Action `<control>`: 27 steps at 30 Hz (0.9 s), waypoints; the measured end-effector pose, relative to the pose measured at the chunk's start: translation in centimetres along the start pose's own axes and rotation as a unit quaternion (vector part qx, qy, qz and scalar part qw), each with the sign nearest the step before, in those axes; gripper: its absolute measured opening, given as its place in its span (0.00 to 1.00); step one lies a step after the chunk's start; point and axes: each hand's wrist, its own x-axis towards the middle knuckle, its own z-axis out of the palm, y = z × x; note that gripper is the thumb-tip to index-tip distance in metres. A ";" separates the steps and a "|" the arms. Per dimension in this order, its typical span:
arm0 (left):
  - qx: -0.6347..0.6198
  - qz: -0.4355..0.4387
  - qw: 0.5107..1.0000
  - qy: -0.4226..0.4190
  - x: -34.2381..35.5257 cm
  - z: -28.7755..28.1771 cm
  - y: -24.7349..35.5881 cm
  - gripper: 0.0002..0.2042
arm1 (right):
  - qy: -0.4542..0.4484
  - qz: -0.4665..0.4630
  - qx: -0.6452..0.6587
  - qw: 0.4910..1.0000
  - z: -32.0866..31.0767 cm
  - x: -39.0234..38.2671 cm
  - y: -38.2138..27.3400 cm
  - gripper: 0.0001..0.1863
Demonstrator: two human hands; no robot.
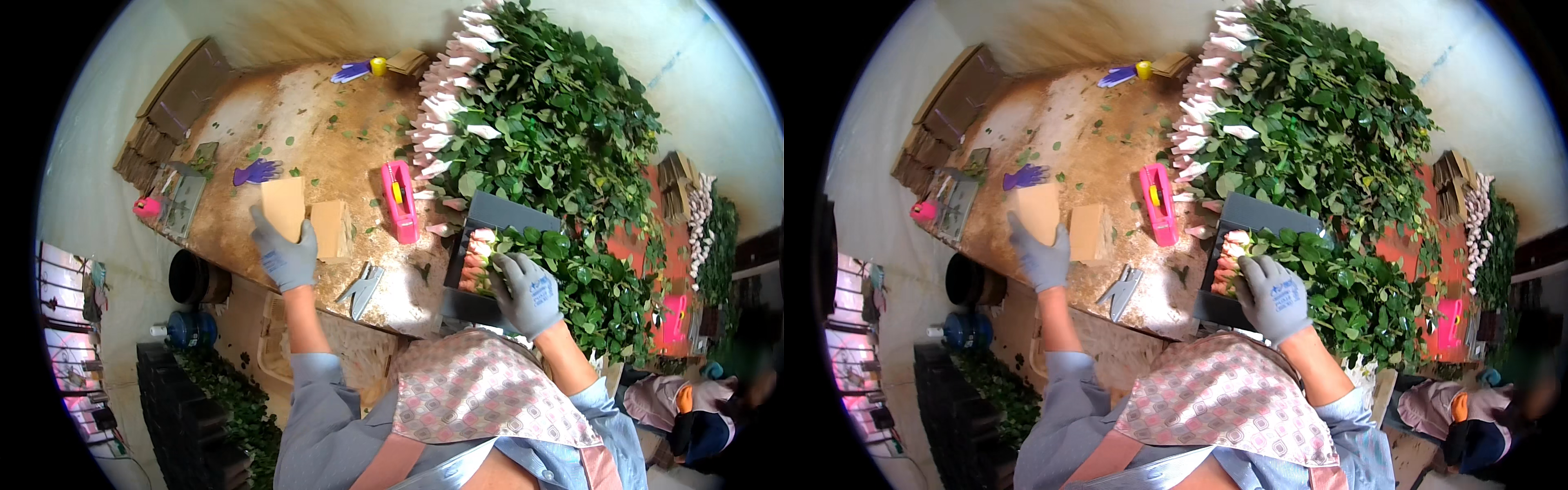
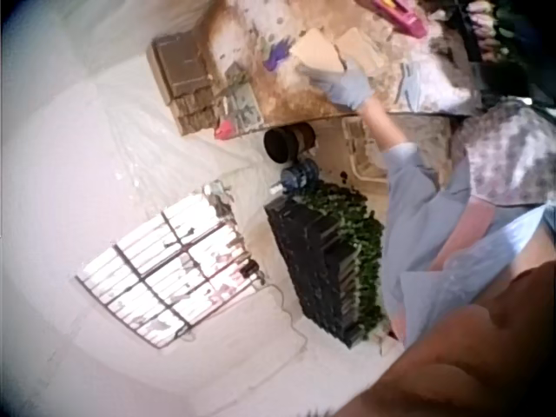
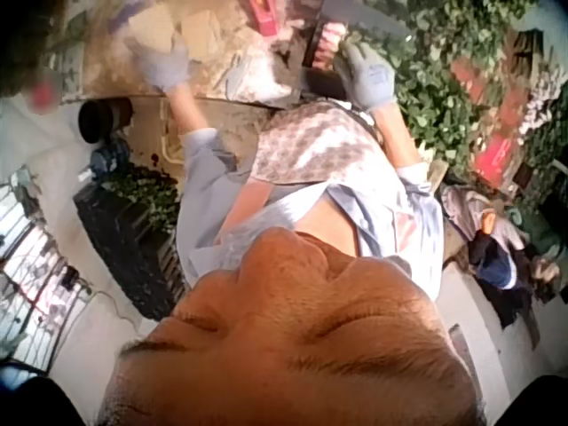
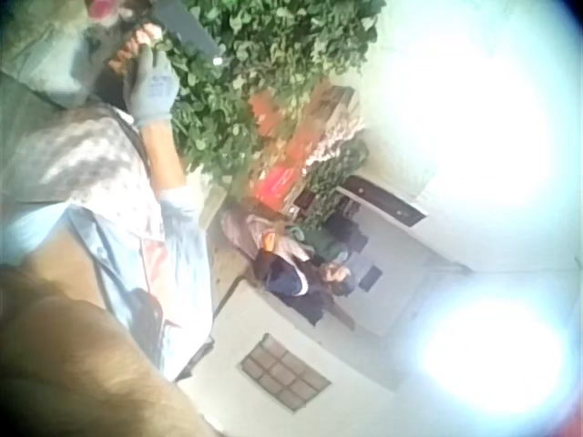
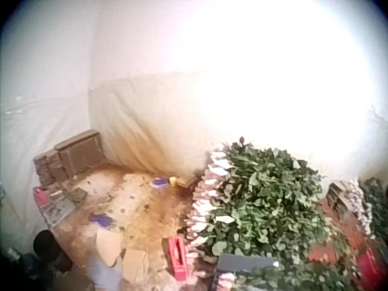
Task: The person arranges white flowers with green leaves into a black rectangular tray using both hands. They pick up bunches of flowers from a large pile on the table, place them into the tray, and press them down to fit. The person occasionally adjusts the tray and the flowers to ensure they are packed tightly.
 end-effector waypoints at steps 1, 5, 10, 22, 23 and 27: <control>-0.010 0.033 0.999 0.021 0.2 -0.3 0.6 0.43 | -0.020 0.007 0.019 1.000 -0.2 0.2 -0.1 0.17; -0.290 -0.002 0.956 -0.050 -2.6 -0.8 2.5 0.27 | -0.108 0.052 0.198 0.973 0.0 0.8 -1.6 0.21; -0.529 -0.107 0.751 -0.380 -12.5 -2.1 12.1 0.11 | -0.103 0.109 0.425 0.893 4.3 -1.3 -0.4 0.25; -0.280 0.142 0.835 -0.451 -8.4 3.8 13.9 0.11 | -0.204 0.438 0.339 0.807 4.3 1.1 7.7 0.25; -0.280 0.182 0.829 -0.449 -8.2 4.0 14.8 0.11 | -0.168 0.429 0.305 0.833 6.7 0.5 8.6 0.31; -0.224 0.329 0.757 -0.518 -8.1 4.6 17.5 0.14 | -0.202 0.406 0.202 0.868 6.5 1.2 8.2 0.32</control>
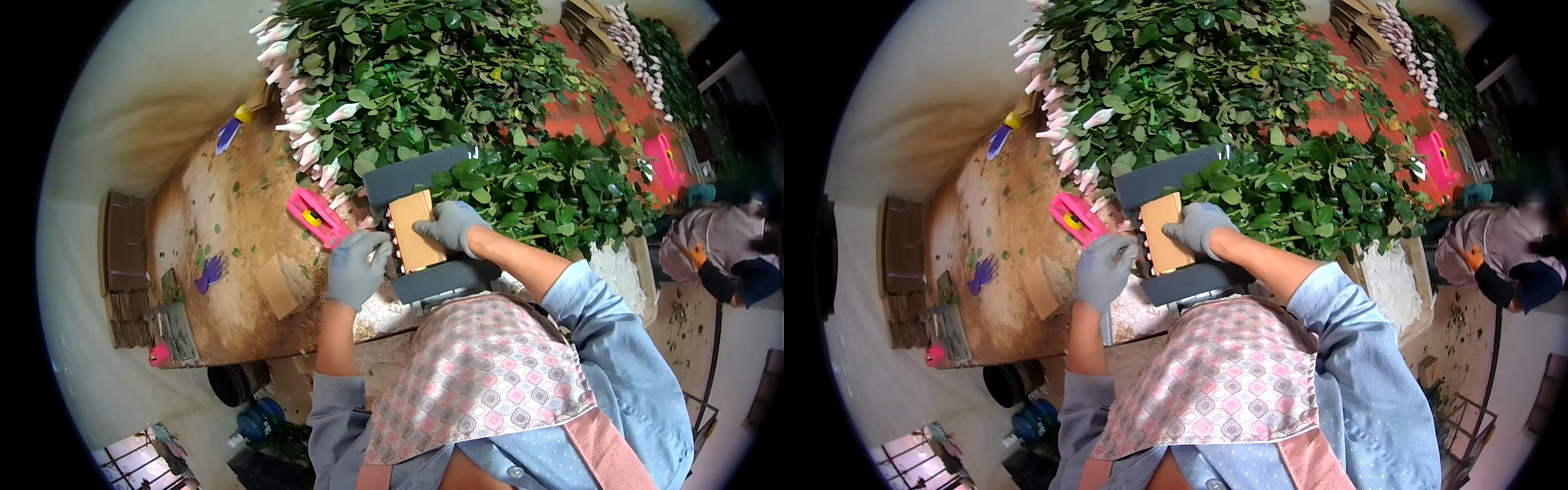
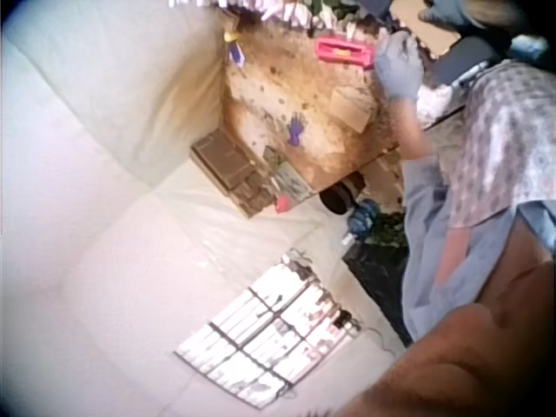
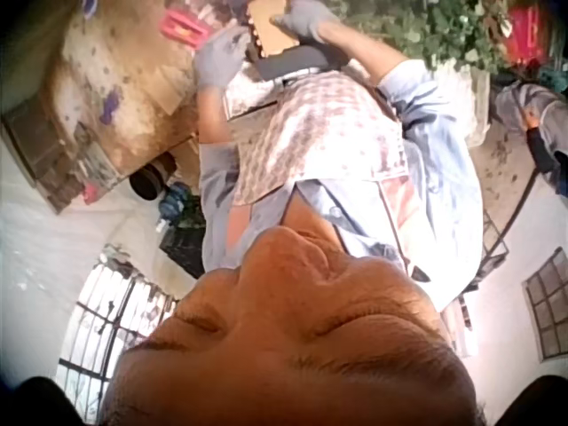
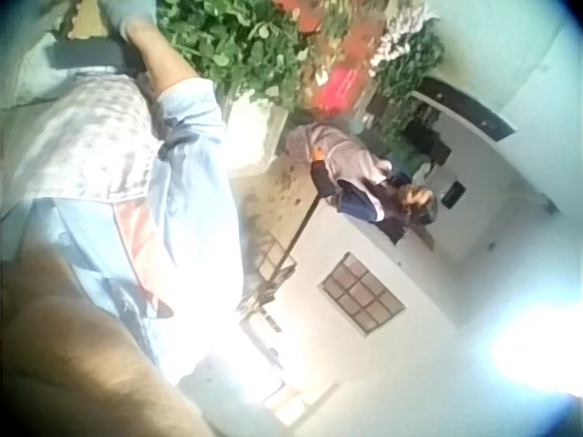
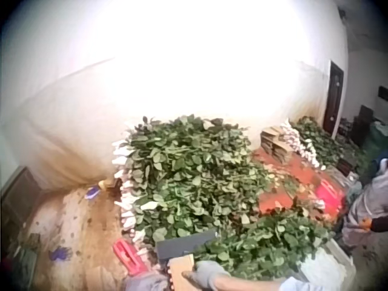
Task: The person arranges white flowers with green leaves into a black rectangular tray using both hands. They pick up bunches of flowers from a large pile on the table, place them into the tray, and press them down to fit. The person occasionally adjusts the tray and the flowers to ensure they are packed tightly.
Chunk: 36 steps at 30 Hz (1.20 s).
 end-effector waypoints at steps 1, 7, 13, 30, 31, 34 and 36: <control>0.009 0.036 0.999 0.002 0.3 0.6 -0.1 0.15 | -0.013 0.002 -0.016 1.000 -0.4 -0.1 -0.6 0.32; 0.067 0.096 0.988 -0.098 2.6 3.1 -1.2 0.28 | 0.028 -0.023 -0.146 0.989 -1.4 -1.3 -1.7 0.30; 0.101 0.088 0.984 -0.114 2.8 3.7 -2.6 0.29 | 0.169 -0.237 -0.251 0.923 1.6 -2.6 -2.0 0.27; 0.092 0.082 0.985 -0.124 3.0 3.6 -2.4 0.29 | 0.280 -0.378 -0.129 0.873 4.0 -4.3 0.2 0.25; 0.094 0.090 0.984 -0.117 2.9 3.9 -2.8 0.29 | 0.273 -0.387 -0.135 0.870 4.3 -5.9 0.4 0.25; 0.090 0.075 0.986 -0.117 2.6 3.7 -2.3 0.29 | 0.249 -0.412 -0.199 0.854 4.8 -9.7 1.7 0.27; 0.095 0.047 0.983 -0.148 2.8 3.1 -1.2 0.29 | 0.244 -0.411 -0.297 0.827 6.7 -9.8 4.4 0.29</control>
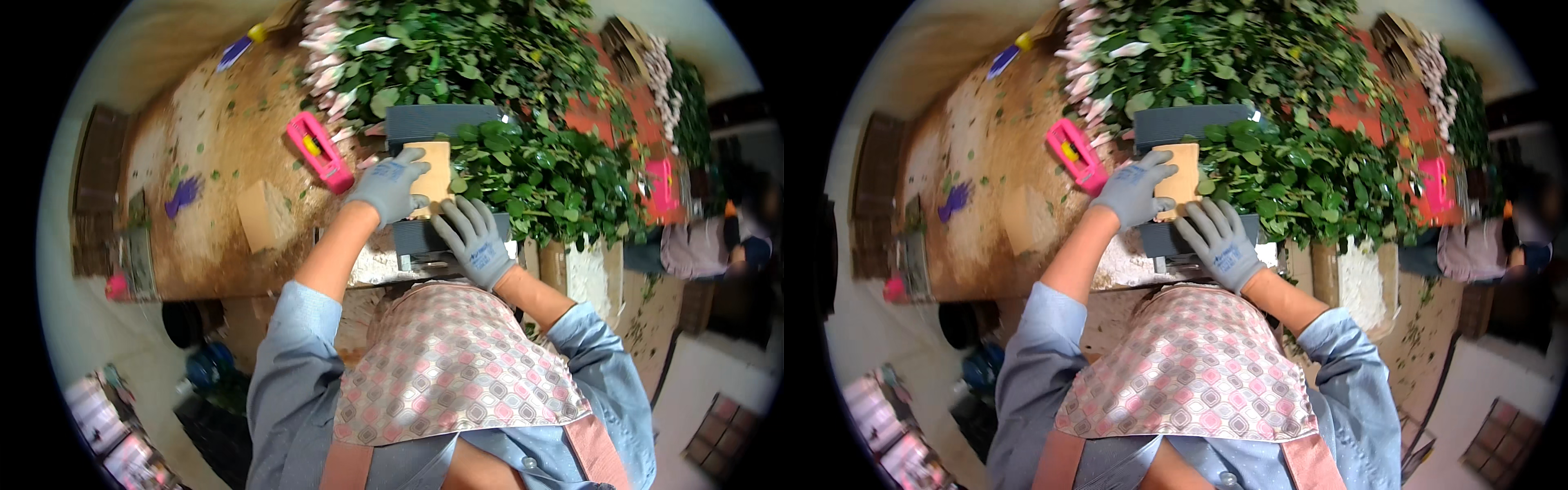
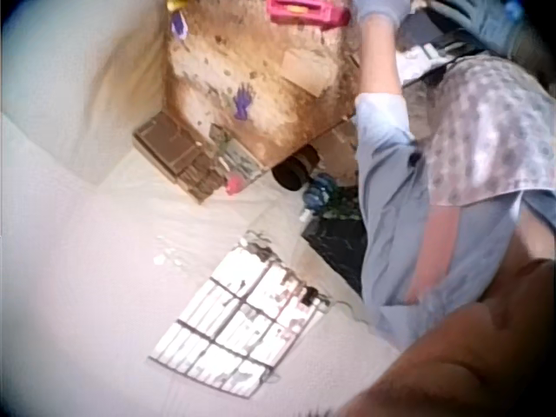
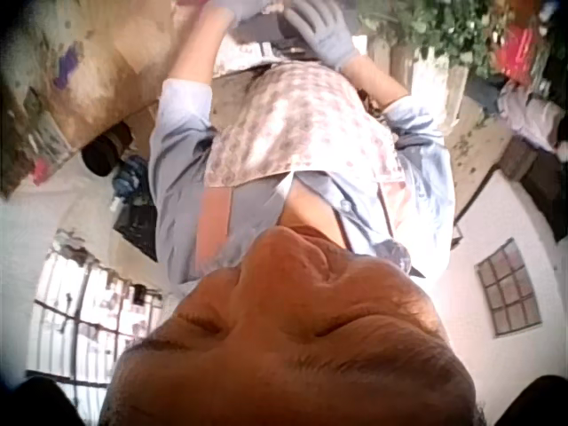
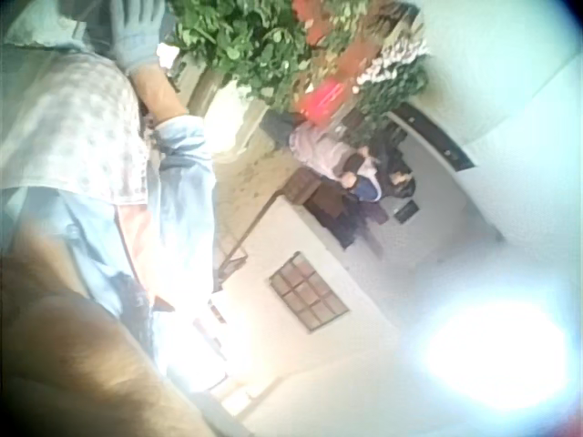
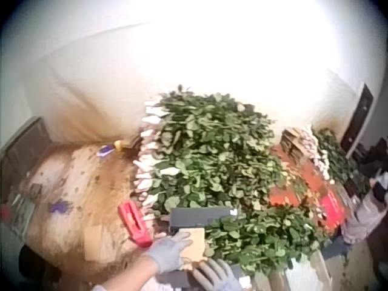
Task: The person arranges white flowers with green leaves into a black rectangular tray using both hands. They pick up bunches of flowers from a large pile on the table, place them into the tray, and press them down to fit. The person occasionally adjusts the tray and the flowers to ensure they are packed tightly.
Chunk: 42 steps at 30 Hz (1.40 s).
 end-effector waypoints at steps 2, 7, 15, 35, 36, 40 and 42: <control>0.013 -0.005 1.000 -0.012 0.2 -0.5 0.6 0.30 | 0.004 -0.006 -0.030 1.000 1.5 -0.9 -0.1 0.28; 0.004 -0.009 0.999 -0.032 0.3 -0.3 0.3 0.31 | 0.018 -0.028 -0.061 0.998 1.0 -0.2 0.0 0.28; -0.029 0.007 0.999 -0.016 0.3 0.0 -0.5 0.30 | -0.128 -0.088 -0.083 0.984 -5.5 3.9 1.9 0.11; -0.306 -0.091 0.869 0.377 -9.0 3.2 -0.4 0.10 | -0.349 0.093 0.084 0.929 2.0 12.0 11.1 0.17; -0.275 -0.046 0.884 0.375 -8.9 2.6 1.3 0.10 | -0.356 0.096 0.089 0.925 1.8 12.1 11.1 0.16; -0.041 0.073 0.950 0.302 -5.9 5.7 5.1 0.18 | -0.303 0.080 0.141 0.939 2.1 11.6 11.5 0.12; -0.002 0.055 0.971 0.233 -4.4 6.9 5.5 0.21 | -0.300 0.079 0.168 0.936 2.0 11.8 11.5 0.13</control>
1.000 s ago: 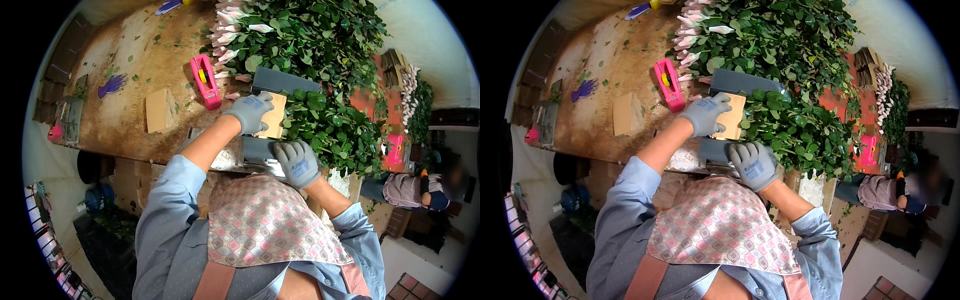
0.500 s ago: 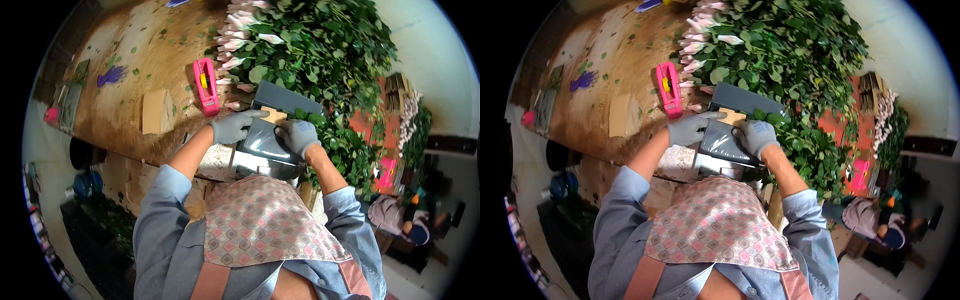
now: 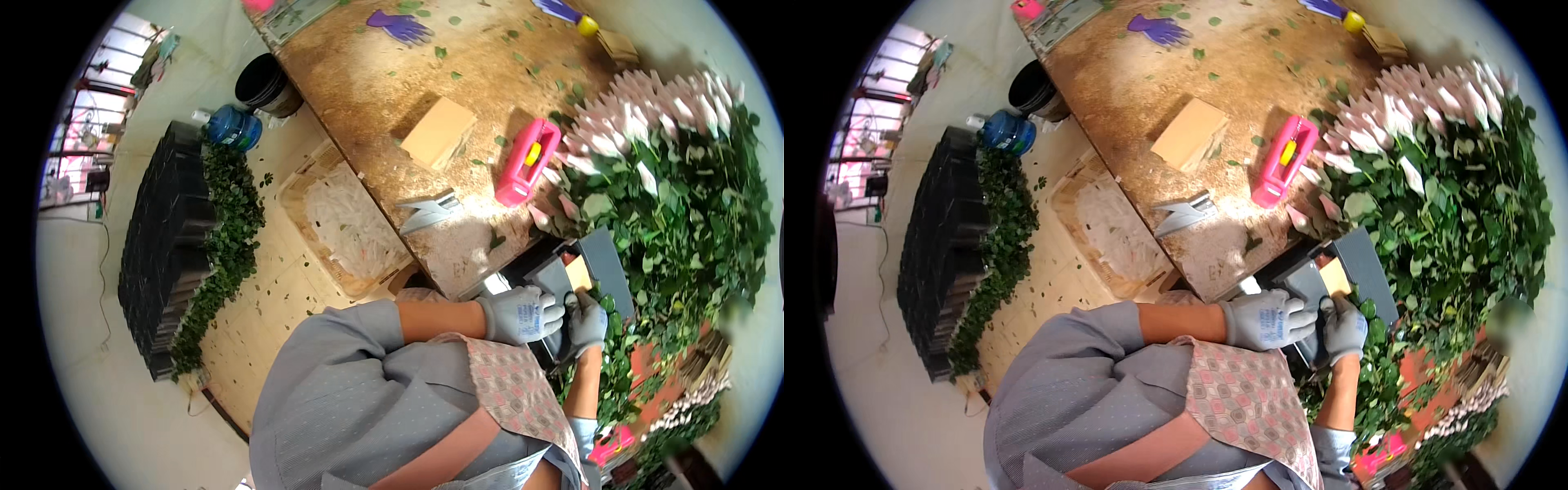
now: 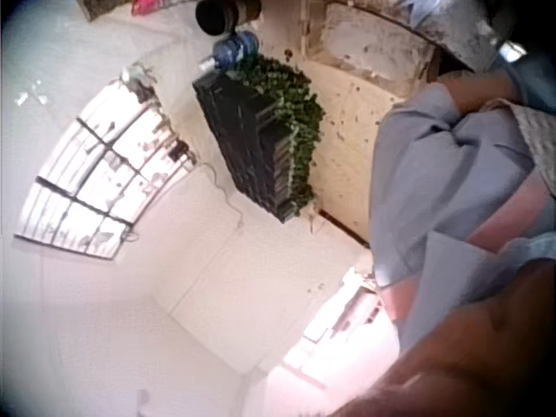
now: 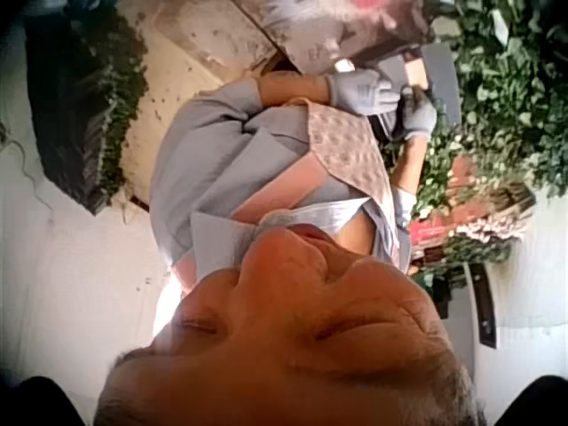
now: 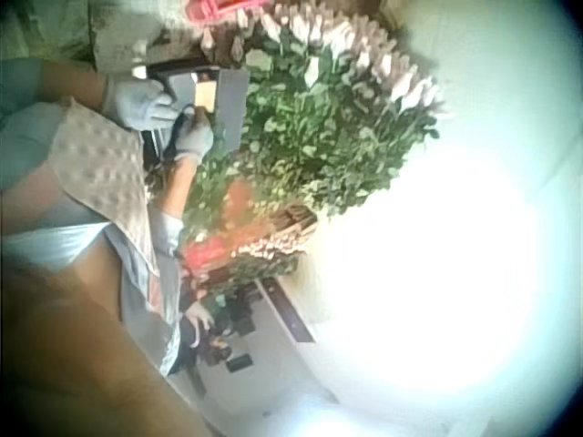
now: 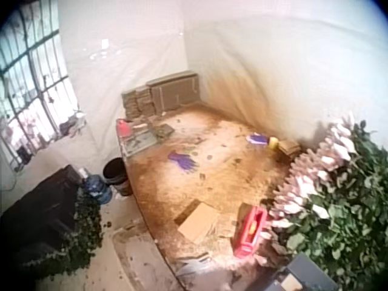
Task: The person arranges white flowers with green leaves into a black rectangular tray using both hands. They pick up bunches of flowers from a large pile on the table, place them into the tray, and press them down to fit. The person occasionally adjusts the tray and the flowers to ensure they are packed tightly.
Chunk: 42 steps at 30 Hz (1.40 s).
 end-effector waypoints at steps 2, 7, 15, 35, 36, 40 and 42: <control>0.062 -0.032 0.997 -0.036 0.7 0.3 -0.1 0.22 | 0.000 0.001 0.009 1.000 0.2 0.2 0.8 0.14; 0.139 -0.018 0.986 -0.094 1.0 1.7 -0.7 0.24 | -0.033 0.043 0.002 0.999 0.4 0.8 1.4 0.16; 0.086 -0.027 0.993 -0.069 0.3 3.0 -1.3 0.25 | -0.029 0.052 0.019 0.998 0.7 0.7 1.7 0.17; 0.139 -0.040 0.986 -0.082 0.2 2.5 -0.7 0.28 | -0.042 0.048 0.017 0.998 0.2 0.8 1.0 0.17; 0.136 -0.041 0.986 -0.084 0.2 2.5 -0.6 0.28 | -0.041 0.046 0.015 0.998 0.2 0.8 1.1 0.17; 0.149 -0.042 0.985 -0.072 0.2 2.7 -0.5 0.27 | -0.041 0.052 0.017 0.998 0.0 0.6 0.8 0.17; 0.161 -0.034 0.985 -0.055 -0.1 2.6 -0.4 0.26 | -0.029 0.050 0.018 0.998 0.0 0.4 0.4 0.17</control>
